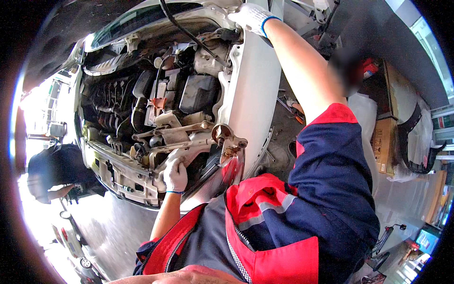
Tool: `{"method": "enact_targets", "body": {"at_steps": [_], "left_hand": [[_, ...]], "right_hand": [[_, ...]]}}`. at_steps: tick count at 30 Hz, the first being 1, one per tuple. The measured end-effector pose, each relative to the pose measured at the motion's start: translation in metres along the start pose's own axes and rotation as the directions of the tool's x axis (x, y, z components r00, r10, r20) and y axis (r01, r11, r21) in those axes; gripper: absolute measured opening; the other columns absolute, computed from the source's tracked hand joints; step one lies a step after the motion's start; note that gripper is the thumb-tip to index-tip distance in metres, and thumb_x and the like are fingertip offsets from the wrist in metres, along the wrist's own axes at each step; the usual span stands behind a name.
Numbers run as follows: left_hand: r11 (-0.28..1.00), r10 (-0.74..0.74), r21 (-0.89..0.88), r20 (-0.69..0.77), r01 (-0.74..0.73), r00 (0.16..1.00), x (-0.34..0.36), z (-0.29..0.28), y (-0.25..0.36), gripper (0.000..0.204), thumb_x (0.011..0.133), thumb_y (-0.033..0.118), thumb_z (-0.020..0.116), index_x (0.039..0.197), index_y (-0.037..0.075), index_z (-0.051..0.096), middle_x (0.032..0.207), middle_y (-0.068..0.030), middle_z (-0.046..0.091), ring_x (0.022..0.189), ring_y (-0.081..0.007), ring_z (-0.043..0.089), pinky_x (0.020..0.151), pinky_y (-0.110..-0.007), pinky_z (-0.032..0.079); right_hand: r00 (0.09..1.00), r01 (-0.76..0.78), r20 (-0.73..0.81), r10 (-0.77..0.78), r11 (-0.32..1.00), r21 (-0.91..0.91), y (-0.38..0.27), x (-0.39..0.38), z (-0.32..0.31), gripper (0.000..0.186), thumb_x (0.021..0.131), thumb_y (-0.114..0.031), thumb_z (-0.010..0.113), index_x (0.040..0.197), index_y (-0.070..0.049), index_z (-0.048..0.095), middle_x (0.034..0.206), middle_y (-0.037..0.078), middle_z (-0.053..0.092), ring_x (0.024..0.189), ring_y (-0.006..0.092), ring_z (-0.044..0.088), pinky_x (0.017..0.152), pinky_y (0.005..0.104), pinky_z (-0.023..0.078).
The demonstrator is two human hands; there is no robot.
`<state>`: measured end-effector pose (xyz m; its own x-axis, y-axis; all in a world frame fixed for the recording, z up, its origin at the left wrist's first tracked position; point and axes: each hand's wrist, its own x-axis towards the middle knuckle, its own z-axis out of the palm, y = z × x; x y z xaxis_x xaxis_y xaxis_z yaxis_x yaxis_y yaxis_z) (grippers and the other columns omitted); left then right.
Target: The person uses a ratchet wrench to loosen and remove bolts from the engine bay of a white car. They work on the upper frame near the windshield and battery area, removing fasteners and adjusting components while another person assists nearby.
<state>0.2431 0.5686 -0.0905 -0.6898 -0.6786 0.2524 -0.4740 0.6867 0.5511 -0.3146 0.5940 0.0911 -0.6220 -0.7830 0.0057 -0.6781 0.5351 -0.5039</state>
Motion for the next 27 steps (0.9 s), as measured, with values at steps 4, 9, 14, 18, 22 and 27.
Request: {"method": "enact_targets", "body": {"at_steps": [4,9,14,18,22,27], "left_hand": [[0.999,0.026,0.020,0.007,-0.026,1.000,0.002,0.001,-0.002,0.013,0.086,0.007,0.060,0.095,0.003,0.070,0.089,-0.0180,0.070,0.082,-0.0376,0.068,0.075,-0.043,0.054],[1.000,0.027,0.003,-0.016,-0.027,1.000,-0.001,0.002,-0.006,0.012,0.086,0.007,0.061,0.094,0.003,0.069,0.086,-0.0185,0.069,0.080,-0.0384,0.067,0.073,-0.044,0.054],[0.999,0.038,0.005,-0.015,-0.038,0.999,0.000,0.003,-0.007,0.012,0.086,0.008,0.062,0.093,0.003,0.069,0.086,-0.0190,0.069,0.080,-0.0388,0.067,0.073,-0.044,0.054],[0.999,0.031,0.011,-0.017,-0.031,0.999,0.000,0.000,-0.003,0.012,0.087,0.008,0.062,0.095,0.003,0.070,0.087,-0.0188,0.070,0.082,-0.0383,0.068,0.074,-0.044,0.055],[0.999,0.033,0.009,-0.011,-0.033,0.999,0.000,0.000,-0.004,0.013,0.087,0.008,0.062,0.096,0.004,0.070,0.088,-0.0185,0.070,0.082,-0.0382,0.068,0.075,-0.043,0.055],[0.999,0.043,0.011,-0.010,-0.043,0.999,0.000,-0.001,-0.003,0.012,0.086,0.008,0.061,0.095,0.004,0.069,0.087,-0.0181,0.070,0.081,-0.0384,0.067,0.074,-0.044,0.054]], "right_hand": [[0.997,0.016,-0.071,-0.004,0.987,0.160,0.017,0.007,0.007,0.049,0.095,-0.049,0.058,0.100,-0.002,0.070,0.067,0.009,0.061,0.050,0.0148,0.049,0.050,0.0353,0.041],[0.996,-0.091,0.011,0.094,0.934,0.347,0.003,0.010,0.009,0.049,0.094,-0.047,0.065,0.082,0.000,0.071,0.055,0.005,0.051,0.049,0.0135,0.044,0.048,0.0356,0.036],[0.994,-0.088,-0.028,0.109,0.910,0.404,0.014,0.013,0.013,0.048,0.093,-0.046,0.067,0.076,-0.002,0.071,0.051,0.003,0.044,0.047,0.0133,0.042,0.047,0.0339,0.033],[0.996,-0.029,-0.063,0.058,0.920,0.391,0.007,0.004,0.015,0.048,0.094,-0.047,0.064,0.087,0.000,0.071,0.059,0.006,0.054,0.054,0.0158,0.052,0.052,0.0355,0.041],[0.976,0.180,-0.076,-0.202,0.957,-0.229,-0.016,-0.002,0.006,0.050,0.096,-0.048,0.057,0.101,0.000,0.069,0.076,0.015,0.066,0.072,0.0285,0.064,0.071,0.0422,0.050],[0.967,0.222,-0.073,-0.243,0.950,-0.220,-0.030,-0.006,0.010,0.051,0.094,-0.047,0.056,0.100,0.001,0.072,0.097,0.025,0.070,0.091,0.0418,0.068,0.084,0.0497,0.052]]}}
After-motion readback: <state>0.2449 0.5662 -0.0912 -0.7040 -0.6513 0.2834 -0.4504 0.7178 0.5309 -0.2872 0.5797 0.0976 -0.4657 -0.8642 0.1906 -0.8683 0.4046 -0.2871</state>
